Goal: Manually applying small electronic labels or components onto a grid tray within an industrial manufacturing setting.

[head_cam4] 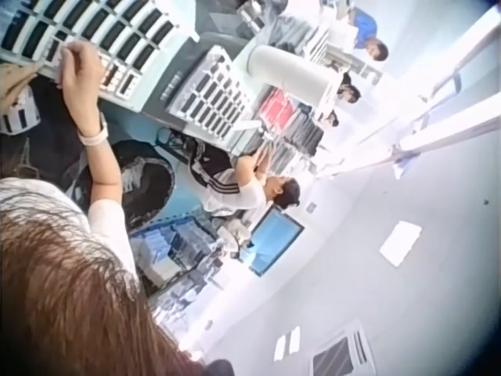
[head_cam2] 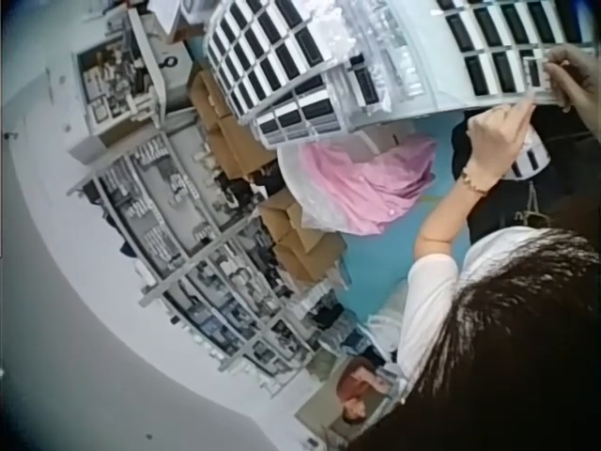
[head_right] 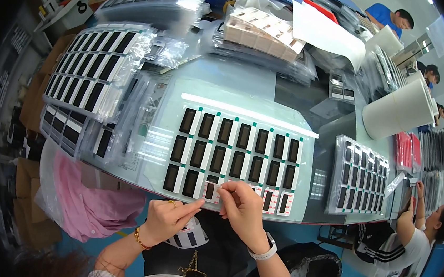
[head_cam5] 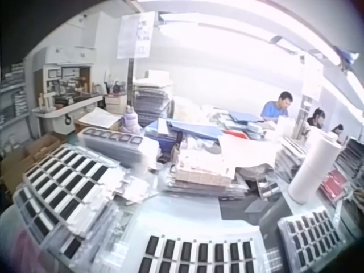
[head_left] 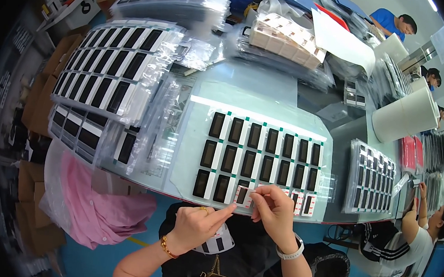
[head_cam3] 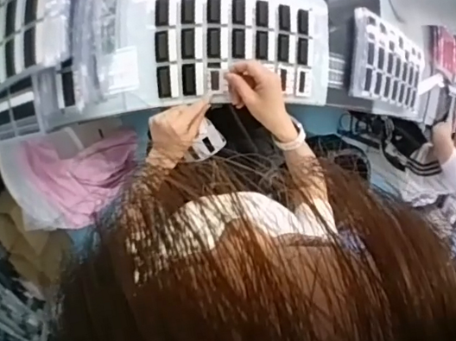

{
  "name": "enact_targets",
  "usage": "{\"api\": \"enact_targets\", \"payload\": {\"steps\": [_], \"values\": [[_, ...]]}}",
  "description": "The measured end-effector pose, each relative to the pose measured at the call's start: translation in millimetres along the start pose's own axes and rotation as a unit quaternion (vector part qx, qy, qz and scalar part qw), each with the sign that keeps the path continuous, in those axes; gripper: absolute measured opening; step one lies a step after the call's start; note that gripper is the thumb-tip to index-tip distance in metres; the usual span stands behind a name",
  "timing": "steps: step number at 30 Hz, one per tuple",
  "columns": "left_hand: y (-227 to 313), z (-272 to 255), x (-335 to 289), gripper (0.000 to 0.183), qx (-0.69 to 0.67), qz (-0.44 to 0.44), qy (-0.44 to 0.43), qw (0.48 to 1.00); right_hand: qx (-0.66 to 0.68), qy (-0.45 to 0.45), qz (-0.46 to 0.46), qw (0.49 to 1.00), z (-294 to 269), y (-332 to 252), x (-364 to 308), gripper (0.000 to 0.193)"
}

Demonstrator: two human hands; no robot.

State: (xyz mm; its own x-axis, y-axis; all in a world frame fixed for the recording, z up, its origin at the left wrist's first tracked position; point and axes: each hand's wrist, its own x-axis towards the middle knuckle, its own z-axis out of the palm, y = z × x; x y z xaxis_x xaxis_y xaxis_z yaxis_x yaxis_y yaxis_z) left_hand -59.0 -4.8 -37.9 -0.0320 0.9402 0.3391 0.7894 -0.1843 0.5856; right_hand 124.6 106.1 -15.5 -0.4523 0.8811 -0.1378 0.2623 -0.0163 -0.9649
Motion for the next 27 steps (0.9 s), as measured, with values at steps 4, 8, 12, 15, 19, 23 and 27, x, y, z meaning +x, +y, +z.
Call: {"api": "enact_targets", "payload": {"steps": [4, 8, 12, 15, 19, 23, 27], "values": [[3, -2, 3, 0.030, 0.008, 0.002, -0.013, 1.000, -0.011, 0.004, -0.011, 1.000, 0, -1, -1, 0.004], [3, -1, 3, 0.029, 0.008, 0.005, -0.008, 1.000, -0.017, 0.002, -0.012, 1.000, -1, -2, -1, 0.004], [4, 1, 5, 0.026, -0.011, 0.002, -0.009, 1.000, -0.013, 0.007, -0.005, 1.000, -1, -2, -2, 0.005], [6, 9, 5, 0.024, -0.041, -0.004, -0.006, 0.999, -0.015, -0.002, -0.002, 1.000, 0, -7, -2, 0.005], [10, 8, 8, 0.023, -0.075, -0.027, -0.014, 0.997, -0.027, -0.008, -0.018, 0.999, 0, -15, -4, 0.004], [9, 7, 8, 0.021, -0.090, -0.030, -0.017, 0.995, -0.084, 0.006, -0.060, 0.995, -1, -7, -1, 0.005], [6, 10, 8, 0.023, -0.111, -0.031, -0.022, 0.993, -0.085, 0.008, -0.057, 0.995, -2, -3, 0, 0.005]]}}
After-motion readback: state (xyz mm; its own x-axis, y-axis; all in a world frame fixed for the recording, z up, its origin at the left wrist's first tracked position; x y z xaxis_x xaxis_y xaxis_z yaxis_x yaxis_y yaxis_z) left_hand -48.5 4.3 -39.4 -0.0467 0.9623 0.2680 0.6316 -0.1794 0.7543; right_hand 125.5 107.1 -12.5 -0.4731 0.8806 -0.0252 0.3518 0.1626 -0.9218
